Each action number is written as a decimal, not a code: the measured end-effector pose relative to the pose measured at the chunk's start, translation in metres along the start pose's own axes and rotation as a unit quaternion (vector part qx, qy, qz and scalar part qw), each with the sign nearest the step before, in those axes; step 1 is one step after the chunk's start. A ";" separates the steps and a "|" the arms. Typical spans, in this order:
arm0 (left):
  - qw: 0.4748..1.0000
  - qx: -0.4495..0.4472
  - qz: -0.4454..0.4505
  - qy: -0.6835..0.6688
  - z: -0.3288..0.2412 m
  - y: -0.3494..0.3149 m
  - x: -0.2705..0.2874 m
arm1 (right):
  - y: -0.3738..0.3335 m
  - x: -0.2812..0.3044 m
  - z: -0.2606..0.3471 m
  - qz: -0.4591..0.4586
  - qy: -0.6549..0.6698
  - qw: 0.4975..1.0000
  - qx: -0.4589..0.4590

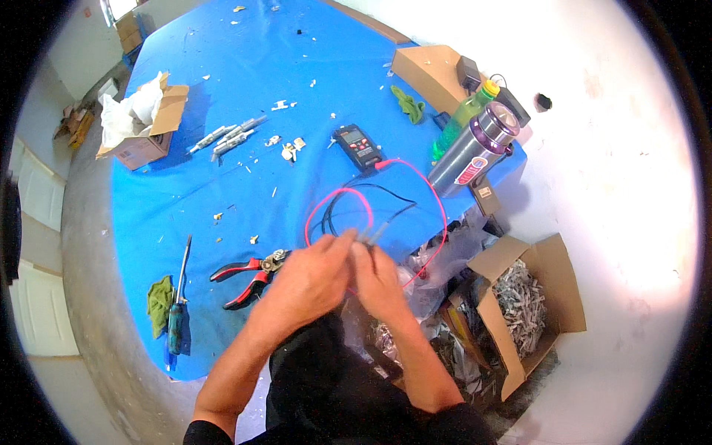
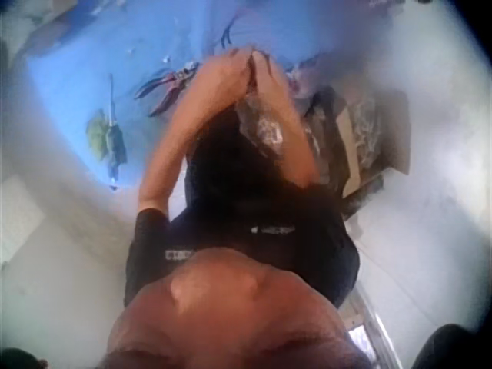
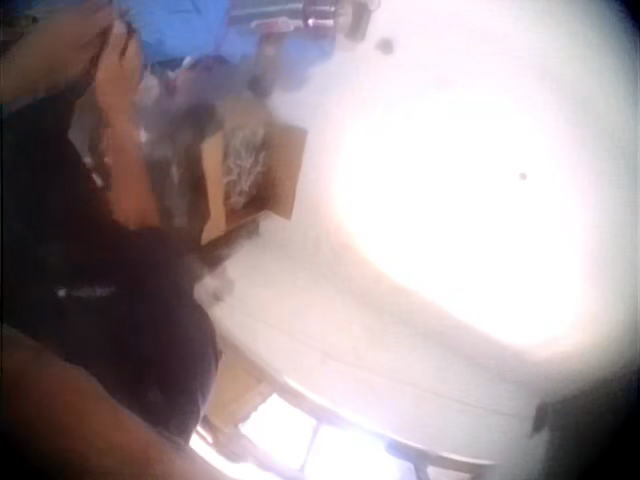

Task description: The person disassembles a small metal component by hand using a screwdriver and pliers. The person removes a screw, pulls the components apart, and tests the item using a multimeter.

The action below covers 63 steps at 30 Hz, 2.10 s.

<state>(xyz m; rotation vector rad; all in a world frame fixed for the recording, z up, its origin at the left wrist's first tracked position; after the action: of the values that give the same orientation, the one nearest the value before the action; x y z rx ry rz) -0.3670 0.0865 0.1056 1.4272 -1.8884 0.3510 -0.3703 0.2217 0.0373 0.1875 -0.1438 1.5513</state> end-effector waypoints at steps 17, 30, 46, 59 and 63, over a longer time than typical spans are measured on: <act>0.976 0.090 -0.120 0.159 0.094 -0.057 0.041 | 0.100 0.073 -0.052 -0.020 -0.169 0.984 -0.048; 0.899 0.236 -0.368 -0.037 0.070 -0.173 0.141 | 0.091 0.113 -0.073 -0.097 -0.268 0.957 -0.052; 0.680 0.490 -0.530 0.130 0.163 -0.521 0.175 | 0.069 0.129 -0.045 -0.059 -0.477 0.874 0.065; 0.824 0.209 -0.465 0.247 0.099 -0.346 0.147 | 0.033 0.021 0.039 0.024 -0.347 0.926 0.149; 0.837 0.215 -0.398 0.309 0.103 -0.318 0.127 | 0.028 -0.042 0.069 0.083 -0.307 0.922 0.220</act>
<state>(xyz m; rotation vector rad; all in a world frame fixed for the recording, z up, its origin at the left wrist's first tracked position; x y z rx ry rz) -0.1301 -0.1774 0.0560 1.9455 -0.6161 0.7319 -0.3970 0.1667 0.0973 1.0458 -0.3082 1.6322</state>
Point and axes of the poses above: each hand's wrist, its own y-axis towards the middle knuckle, its own x-axis out of the back of the hand, z = x × y, the point moved 7 cm from there along y, towards the middle knuckle, and after that the axes turned 2 degrees about y, right-handed, at the moved point
